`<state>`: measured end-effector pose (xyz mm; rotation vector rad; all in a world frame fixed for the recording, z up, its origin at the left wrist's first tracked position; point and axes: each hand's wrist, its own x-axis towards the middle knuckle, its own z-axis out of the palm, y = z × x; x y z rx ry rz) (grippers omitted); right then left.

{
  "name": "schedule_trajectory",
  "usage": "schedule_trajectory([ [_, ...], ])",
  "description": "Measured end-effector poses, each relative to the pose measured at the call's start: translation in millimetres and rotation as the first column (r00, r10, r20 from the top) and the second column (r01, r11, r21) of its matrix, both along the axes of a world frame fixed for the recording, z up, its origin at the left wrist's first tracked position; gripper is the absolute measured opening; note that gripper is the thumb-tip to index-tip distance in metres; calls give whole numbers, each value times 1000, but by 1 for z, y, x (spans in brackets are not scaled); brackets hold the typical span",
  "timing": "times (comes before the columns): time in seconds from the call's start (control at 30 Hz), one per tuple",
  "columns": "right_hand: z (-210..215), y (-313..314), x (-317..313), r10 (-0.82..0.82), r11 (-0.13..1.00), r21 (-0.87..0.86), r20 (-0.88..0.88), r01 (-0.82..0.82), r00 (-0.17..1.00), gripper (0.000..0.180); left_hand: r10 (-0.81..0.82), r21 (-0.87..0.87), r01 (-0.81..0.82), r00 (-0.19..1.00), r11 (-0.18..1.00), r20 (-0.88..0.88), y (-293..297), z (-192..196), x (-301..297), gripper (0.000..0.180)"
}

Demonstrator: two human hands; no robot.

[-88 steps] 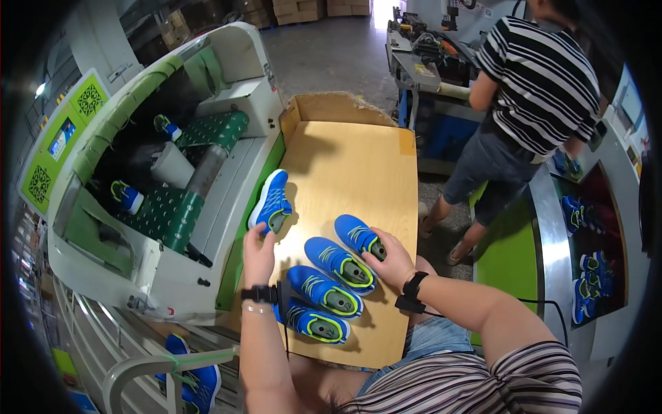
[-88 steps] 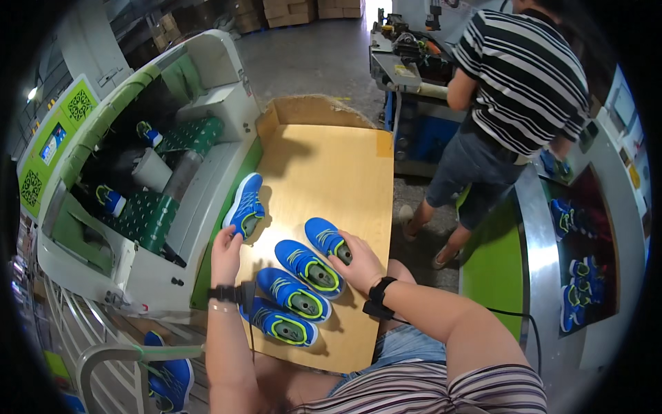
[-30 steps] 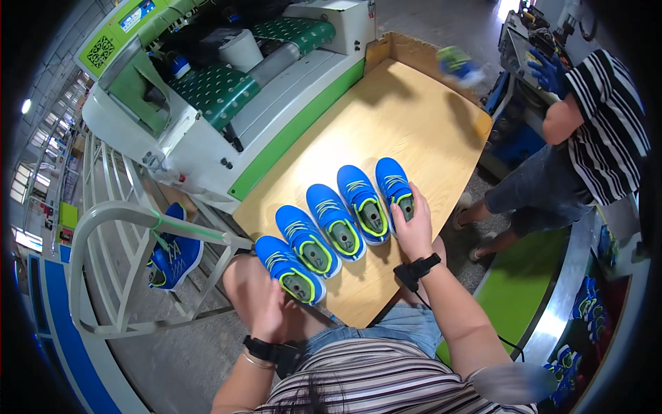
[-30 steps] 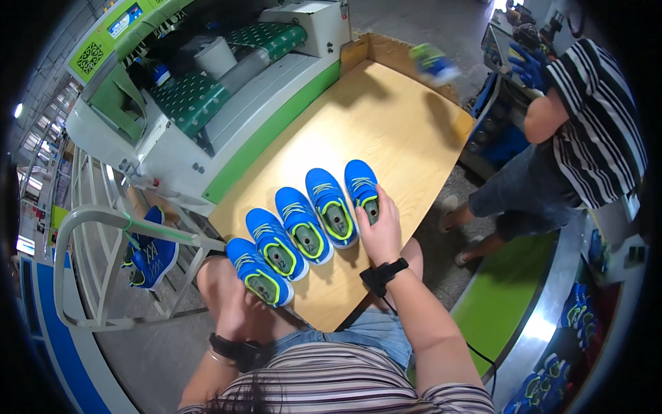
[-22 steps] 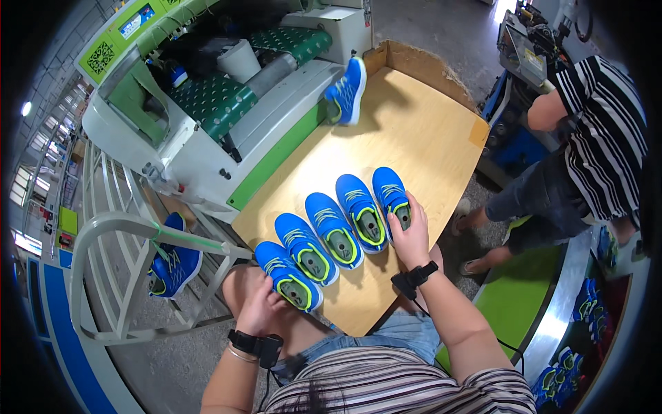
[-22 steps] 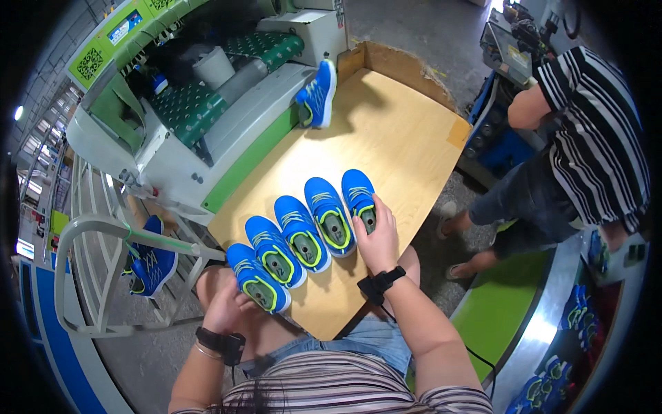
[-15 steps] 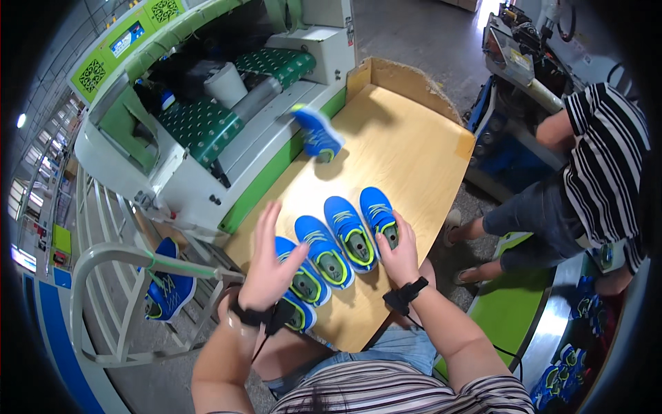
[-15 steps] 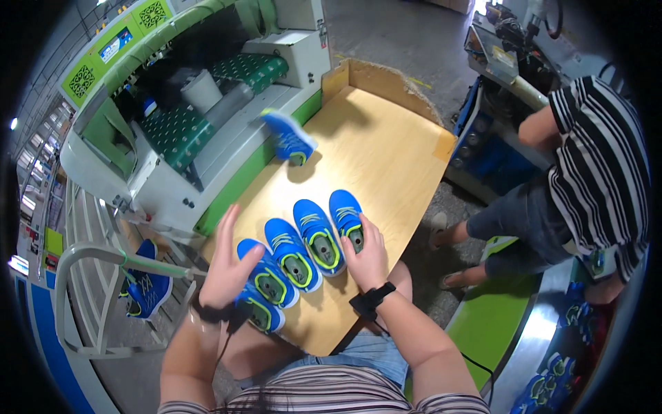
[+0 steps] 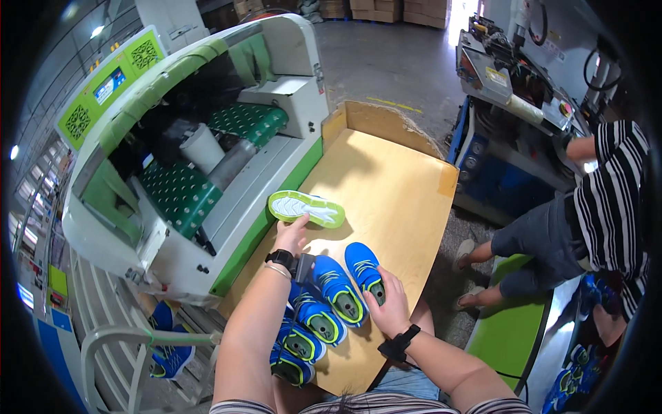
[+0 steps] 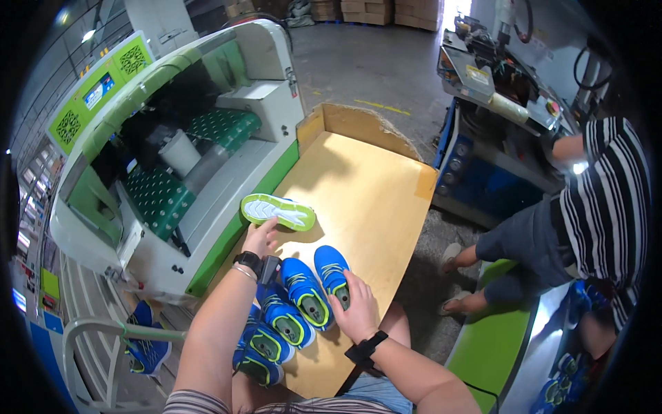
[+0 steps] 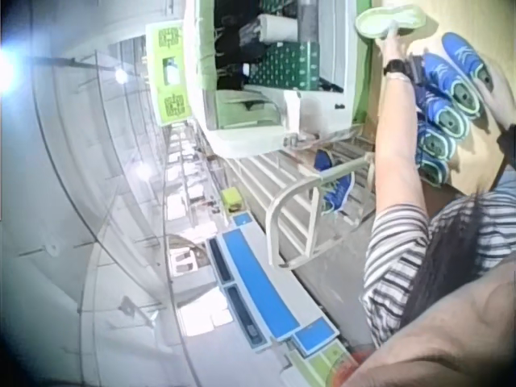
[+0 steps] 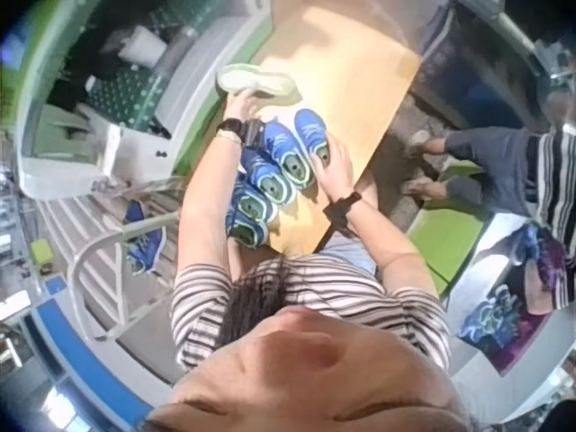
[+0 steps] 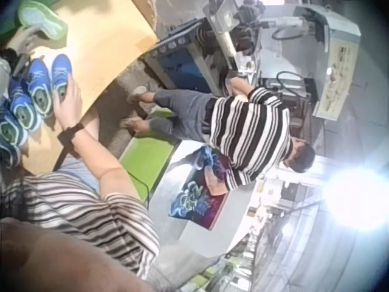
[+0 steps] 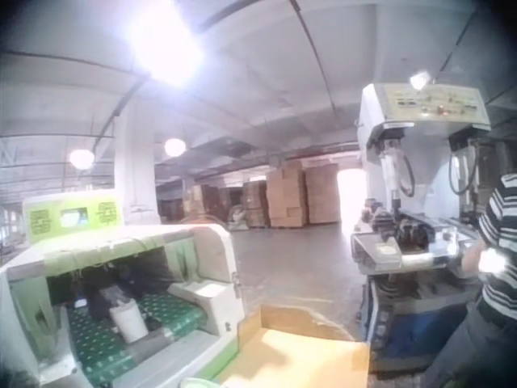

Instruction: Processing and sorting finished shoes at a workstation with a conveyor belt.

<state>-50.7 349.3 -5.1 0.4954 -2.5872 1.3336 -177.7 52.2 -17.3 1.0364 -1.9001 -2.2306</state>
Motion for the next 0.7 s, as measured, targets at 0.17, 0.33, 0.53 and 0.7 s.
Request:
schedule_trajectory([
  [0.17, 3, 3, 0, 4, 1000, 5, 28, -4, 1000, 63, -112, 194, 71, 972, 978, 205, 26, 46, -30, 90],
  [0.33, 4, -7, 6, 36, 999, -17, 23, -36, 999, 63, 371, -231, -308, 870, 923, 324, 22, -30, -67, 148],
  [0.53, 4, -4, 5, -6, 1000, -25, 6, 6, 1000, 63, 111, 418, -189, 973, 889, 202, 68, -15, -83, 73],
  [0.7, 0, 1, 0, -28, 1000, -7, 10, 28, 1000, 62, 261, 520, -303, 953, 799, 154, 101, -27, -101, 50],
])
